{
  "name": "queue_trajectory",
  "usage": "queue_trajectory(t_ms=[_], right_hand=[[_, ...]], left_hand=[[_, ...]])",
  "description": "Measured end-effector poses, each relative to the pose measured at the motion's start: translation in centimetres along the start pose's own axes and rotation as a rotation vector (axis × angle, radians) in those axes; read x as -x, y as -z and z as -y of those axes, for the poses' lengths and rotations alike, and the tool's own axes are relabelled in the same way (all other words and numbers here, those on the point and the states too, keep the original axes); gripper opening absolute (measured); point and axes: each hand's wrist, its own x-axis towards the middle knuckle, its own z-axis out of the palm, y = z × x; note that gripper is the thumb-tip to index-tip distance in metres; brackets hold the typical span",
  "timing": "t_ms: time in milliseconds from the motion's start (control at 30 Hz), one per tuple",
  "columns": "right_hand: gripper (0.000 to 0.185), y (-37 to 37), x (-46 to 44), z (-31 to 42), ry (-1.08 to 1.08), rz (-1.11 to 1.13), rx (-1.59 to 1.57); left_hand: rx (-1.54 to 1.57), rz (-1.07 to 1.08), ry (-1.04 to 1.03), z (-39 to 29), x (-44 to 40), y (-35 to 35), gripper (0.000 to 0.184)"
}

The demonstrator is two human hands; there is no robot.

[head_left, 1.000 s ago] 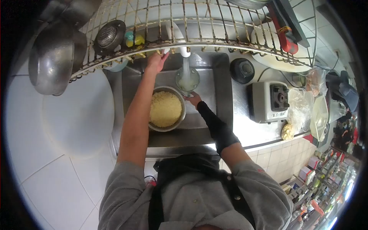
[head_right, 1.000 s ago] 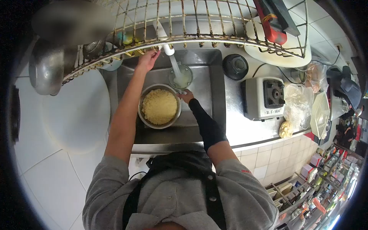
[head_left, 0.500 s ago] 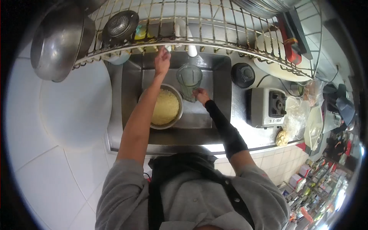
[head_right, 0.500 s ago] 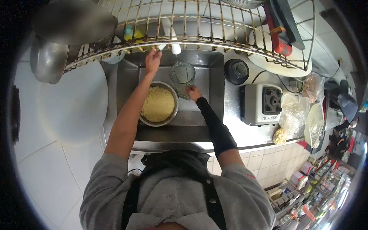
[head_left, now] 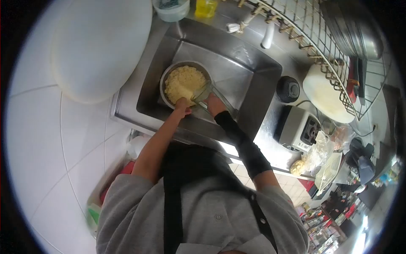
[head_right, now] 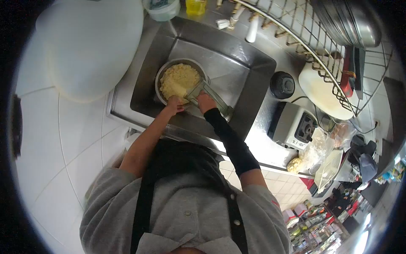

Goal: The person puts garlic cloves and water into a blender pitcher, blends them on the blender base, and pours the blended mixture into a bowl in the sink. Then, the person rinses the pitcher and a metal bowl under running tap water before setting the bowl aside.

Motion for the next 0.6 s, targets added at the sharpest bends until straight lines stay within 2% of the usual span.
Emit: queue_trajectory(t_ms=[33,133,233,333,433,533,600], right_hand=[[0.035,-1.9,-0.7,-0.5,0.061,-0.038,0.007],[0.035,-1.6,-2.1,2.5,0.078,0.006,0.101],[0.027,-1.8,-3.4,5.0,0.062,-0.044,0.1],[0.023,-1.6,-5.5,7.3,0.068,0.138,0.217],[0.026,-1.3,-8.4,10.5,-0.114,0.244,0.091],[0.033,0.9,-10.8,13.8,-0.035,0.529,0.236],[0.034,1.9,-11.8,16.2,-0.021,0.629,0.265]], left_hand=[[0.064,0.059,-0.012,0.5,-0.1,0.8,0.042],[0.079,0.144,0.005,0.8,-0.5,1.8,0.045],[0.189,0.218,-0.051,1.6,-0.5,2.1,0.045],[0.286,0.232,0.022,1.0,-0.7,2.2,0.045],[0.305,0.27,0.02,0.3,-0.6,2.8,0.049],[0.468,0.228,0.031,-1.8,3.1,2.8,0.053],[0.619,0.452,0.001,-2.3,3.4,4.4,0.055]])
